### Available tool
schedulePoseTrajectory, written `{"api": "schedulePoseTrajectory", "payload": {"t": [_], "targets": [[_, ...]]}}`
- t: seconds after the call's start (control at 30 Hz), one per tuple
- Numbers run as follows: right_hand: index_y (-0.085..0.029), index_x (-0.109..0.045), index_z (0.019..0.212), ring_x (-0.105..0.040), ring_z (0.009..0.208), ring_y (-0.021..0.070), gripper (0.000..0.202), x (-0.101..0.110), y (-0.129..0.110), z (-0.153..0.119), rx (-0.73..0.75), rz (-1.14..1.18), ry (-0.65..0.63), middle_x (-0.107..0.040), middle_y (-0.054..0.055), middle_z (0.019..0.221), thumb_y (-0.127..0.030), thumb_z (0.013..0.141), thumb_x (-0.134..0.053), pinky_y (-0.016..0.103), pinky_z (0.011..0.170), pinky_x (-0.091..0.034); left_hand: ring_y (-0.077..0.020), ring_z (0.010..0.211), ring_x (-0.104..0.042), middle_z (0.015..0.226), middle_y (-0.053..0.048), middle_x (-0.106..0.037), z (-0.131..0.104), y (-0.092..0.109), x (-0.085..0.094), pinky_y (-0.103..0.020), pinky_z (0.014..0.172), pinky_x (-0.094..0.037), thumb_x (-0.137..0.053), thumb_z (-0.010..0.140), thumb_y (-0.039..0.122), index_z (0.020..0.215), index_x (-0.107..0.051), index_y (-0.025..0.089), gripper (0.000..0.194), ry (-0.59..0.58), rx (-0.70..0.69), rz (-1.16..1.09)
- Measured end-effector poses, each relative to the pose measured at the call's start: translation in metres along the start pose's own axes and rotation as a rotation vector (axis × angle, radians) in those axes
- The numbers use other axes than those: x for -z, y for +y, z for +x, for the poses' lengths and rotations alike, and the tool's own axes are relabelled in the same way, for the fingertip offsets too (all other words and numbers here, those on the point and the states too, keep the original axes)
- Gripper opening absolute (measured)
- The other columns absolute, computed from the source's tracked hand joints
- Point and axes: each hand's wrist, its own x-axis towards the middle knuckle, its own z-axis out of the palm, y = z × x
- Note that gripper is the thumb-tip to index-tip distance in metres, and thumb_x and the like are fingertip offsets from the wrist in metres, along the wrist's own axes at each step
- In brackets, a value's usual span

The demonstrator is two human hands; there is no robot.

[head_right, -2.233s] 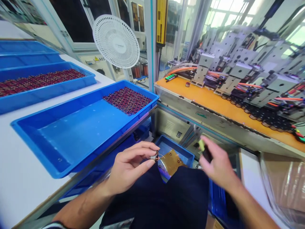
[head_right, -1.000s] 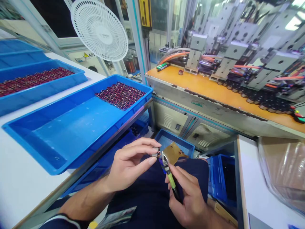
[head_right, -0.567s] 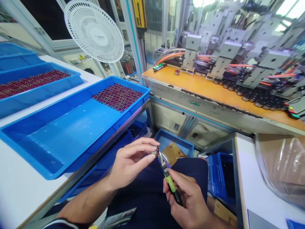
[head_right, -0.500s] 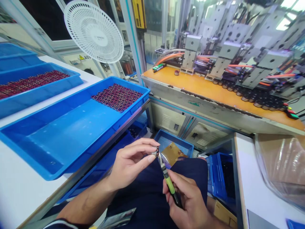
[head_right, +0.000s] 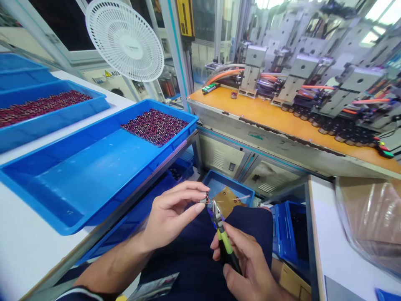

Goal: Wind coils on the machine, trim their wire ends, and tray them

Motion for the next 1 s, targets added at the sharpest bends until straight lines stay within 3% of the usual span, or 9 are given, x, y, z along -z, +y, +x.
{"api": "schedulePoseTrajectory", "payload": {"t": [0.33,0.57,0.77,0.9,1.0], "targets": [[-0.036,-0.046,0.141,-0.061,0.083,0.0131,0.058,-0.003,0.003,0.000,-0.043,-0.010,0.015,-0.060,0.005,0.102,-0.012,0.090,-0.052,0.026,0.078,-0.053,-0.0177,0.093,-0.069,0.103,-0.011,-0.072,-0.001,-0.002,0.001,-0.028,0.078,-0.058,-0.069,0.078,0.004,0.096,-0.074,0.016,0.023,-0.001,-0.015,0.022],[-0.023,-0.061,0.130,-0.053,0.057,0.0104,0.040,-0.011,0.018,0.005,0.124,-0.160,0.229,-0.060,0.004,0.076,-0.023,0.090,-0.055,0.019,0.050,-0.047,-0.0191,0.092,-0.069,0.103,-0.012,-0.072,-0.001,-0.003,0.001,-0.030,0.078,-0.058,-0.069,0.078,0.006,0.097,-0.074,0.017,0.022,-0.008,-0.014,0.018],[-0.017,-0.066,0.118,-0.056,0.066,0.0130,0.032,-0.005,0.001,0.008,-0.102,-0.153,0.174,-0.060,0.006,0.082,-0.029,0.089,-0.058,0.021,0.060,-0.051,-0.0203,0.094,-0.069,0.103,-0.012,-0.071,-0.001,-0.004,0.003,-0.033,0.079,-0.058,-0.068,0.081,0.010,0.096,-0.073,0.017,0.017,-0.030,-0.013,0.012],[-0.022,-0.058,0.129,-0.058,0.070,0.0128,0.037,0.002,0.000,0.003,-0.038,-0.116,0.132,-0.060,0.006,0.088,-0.028,0.093,-0.055,0.021,0.064,-0.052,-0.0217,0.101,-0.065,0.096,-0.010,-0.070,-0.001,-0.007,0.005,-0.035,0.081,-0.056,-0.068,0.080,0.007,0.096,-0.067,0.018,0.020,-0.089,-0.134,0.031],[-0.030,-0.049,0.139,-0.061,0.074,0.0119,0.045,0.009,0.002,-0.005,-0.050,-0.150,0.091,-0.062,0.005,0.093,-0.020,0.095,-0.052,0.020,0.069,-0.054,-0.0211,0.106,-0.063,0.099,-0.006,-0.068,-0.002,-0.011,0.005,-0.037,0.086,-0.056,-0.073,0.075,0.003,0.104,-0.056,0.022,0.039,-0.077,-0.221,-0.035]]}}
